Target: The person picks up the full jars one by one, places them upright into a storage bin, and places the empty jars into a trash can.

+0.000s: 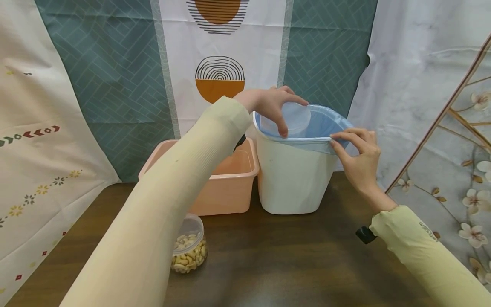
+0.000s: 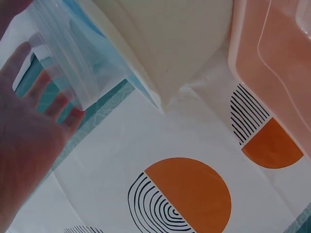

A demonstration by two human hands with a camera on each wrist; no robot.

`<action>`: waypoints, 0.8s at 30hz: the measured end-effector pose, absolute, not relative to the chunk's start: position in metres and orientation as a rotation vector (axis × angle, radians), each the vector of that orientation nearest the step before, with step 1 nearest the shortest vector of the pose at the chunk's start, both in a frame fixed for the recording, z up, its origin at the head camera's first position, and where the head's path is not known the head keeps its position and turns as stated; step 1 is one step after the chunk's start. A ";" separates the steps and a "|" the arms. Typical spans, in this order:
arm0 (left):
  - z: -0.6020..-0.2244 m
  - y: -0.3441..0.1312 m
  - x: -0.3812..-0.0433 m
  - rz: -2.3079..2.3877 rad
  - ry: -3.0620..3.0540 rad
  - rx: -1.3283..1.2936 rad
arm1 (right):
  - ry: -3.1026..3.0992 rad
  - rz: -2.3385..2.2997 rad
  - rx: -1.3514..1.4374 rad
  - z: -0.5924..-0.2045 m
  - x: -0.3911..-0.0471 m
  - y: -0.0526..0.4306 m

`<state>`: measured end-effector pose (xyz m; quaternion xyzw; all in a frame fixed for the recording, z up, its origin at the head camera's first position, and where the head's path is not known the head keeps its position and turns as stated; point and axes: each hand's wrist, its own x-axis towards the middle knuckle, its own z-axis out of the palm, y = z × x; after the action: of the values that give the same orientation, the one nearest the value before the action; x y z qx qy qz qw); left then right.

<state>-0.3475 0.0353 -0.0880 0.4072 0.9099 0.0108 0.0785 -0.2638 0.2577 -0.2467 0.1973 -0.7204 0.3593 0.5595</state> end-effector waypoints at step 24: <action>-0.091 0.034 -0.349 0.083 2.669 1.152 | -1.693 0.862 0.468 -0.244 -0.260 0.255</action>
<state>-0.3488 0.0336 -0.0914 0.3935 0.9115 0.0282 0.1166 -0.2599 0.2554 -0.2445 0.1983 -0.7179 0.3654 0.5583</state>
